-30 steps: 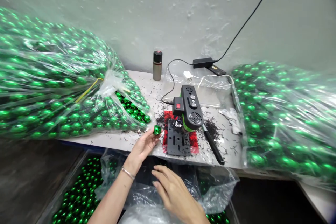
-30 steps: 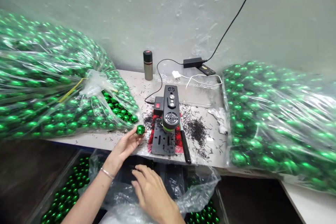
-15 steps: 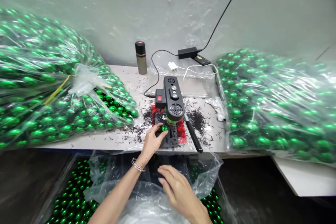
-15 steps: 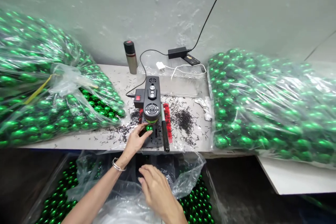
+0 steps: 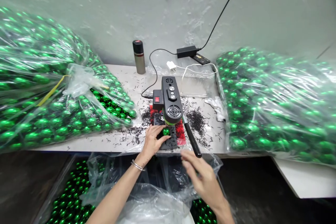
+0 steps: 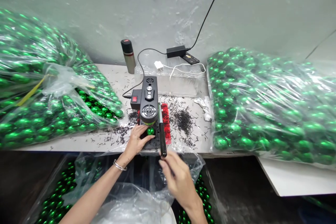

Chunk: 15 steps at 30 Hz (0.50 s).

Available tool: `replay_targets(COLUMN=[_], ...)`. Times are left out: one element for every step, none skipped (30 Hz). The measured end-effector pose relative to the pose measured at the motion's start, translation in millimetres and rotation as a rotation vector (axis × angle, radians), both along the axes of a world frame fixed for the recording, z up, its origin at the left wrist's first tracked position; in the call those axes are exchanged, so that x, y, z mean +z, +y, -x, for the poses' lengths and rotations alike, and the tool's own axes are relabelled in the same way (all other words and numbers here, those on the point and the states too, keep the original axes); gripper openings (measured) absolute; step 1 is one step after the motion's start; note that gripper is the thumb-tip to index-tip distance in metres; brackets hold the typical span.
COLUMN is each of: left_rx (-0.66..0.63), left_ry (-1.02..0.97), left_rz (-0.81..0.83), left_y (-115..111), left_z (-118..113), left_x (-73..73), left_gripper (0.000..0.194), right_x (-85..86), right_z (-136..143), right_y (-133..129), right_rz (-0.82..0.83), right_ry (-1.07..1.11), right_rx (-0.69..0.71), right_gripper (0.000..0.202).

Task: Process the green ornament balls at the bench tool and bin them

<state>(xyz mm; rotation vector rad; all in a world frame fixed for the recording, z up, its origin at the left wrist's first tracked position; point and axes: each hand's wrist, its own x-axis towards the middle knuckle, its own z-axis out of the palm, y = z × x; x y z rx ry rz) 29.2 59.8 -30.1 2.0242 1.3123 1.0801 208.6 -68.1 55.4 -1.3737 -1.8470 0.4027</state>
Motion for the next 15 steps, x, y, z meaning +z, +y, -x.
replay_targets(left_rx=[-0.005,-0.008,-0.009,-0.007,-0.004,0.000,0.006,0.010,0.011,0.011,0.009,0.007,0.006,0.006,0.006], left_ry=[-0.004,-0.006,-0.008,-0.009,-0.009,-0.010,-0.013,-0.016,-0.021,-0.026,-0.032,-0.036,-0.039,-0.041,-0.041], left_rz=[0.009,0.016,0.021,0.023,0.023,0.022,0.019,0.017,0.014,0.011,0.009,0.007,0.005,0.002,-0.001], left_y=[0,0,0,0,0,0,0,0,-1,-1,-1,-1,-1,-1,-2], left_z=[0,1,1,1,1,1,0,0,0,0,0,0,0,0,0], left_x=[-0.2,-0.2,-0.1,0.2,0.4,0.6,0.8,0.9,0.9,1.0,1.0,1.0,1.1,1.1,1.0], left_gripper=[0.036,0.035,0.035,0.035,0.034,0.034,0.033,0.033,0.033,0.032,0.032,0.031,0.031,0.031,0.031], right_x=[4.8,9.5,13.9,18.1,22.0,25.5,28.6,31.1,33.0,34.4,35.1,35.4,35.3,34.9,34.2], right_z=[-4,-6,-7,-6,-3,1,5,10,15,19,23,26,28,30,32], right_y=[6,12,19,26,33,41,47,54,59,63,66,68,70,70,70], right_rz=[-0.072,-0.149,-0.224,-0.299,-0.368,-0.425,-0.474,-0.506,-0.525,-0.534,-0.538,-0.545,-0.552,-0.557,-0.560], right_ry=[0.013,0.014,0.005,-0.012,-0.027,-0.034,-0.024,-0.001,0.032,0.072,0.109,0.139,0.157,0.168,0.171], right_rx=[-0.066,-0.128,-0.170,-0.183,-0.171,-0.142,-0.116,-0.101,-0.097,-0.104,-0.113,-0.116,-0.113,-0.106,-0.098], right_gripper=[0.036,0.042,0.048,0.054,0.058,0.058,0.054,0.048,0.041,0.035,0.030,0.026,0.023,0.021,0.021])
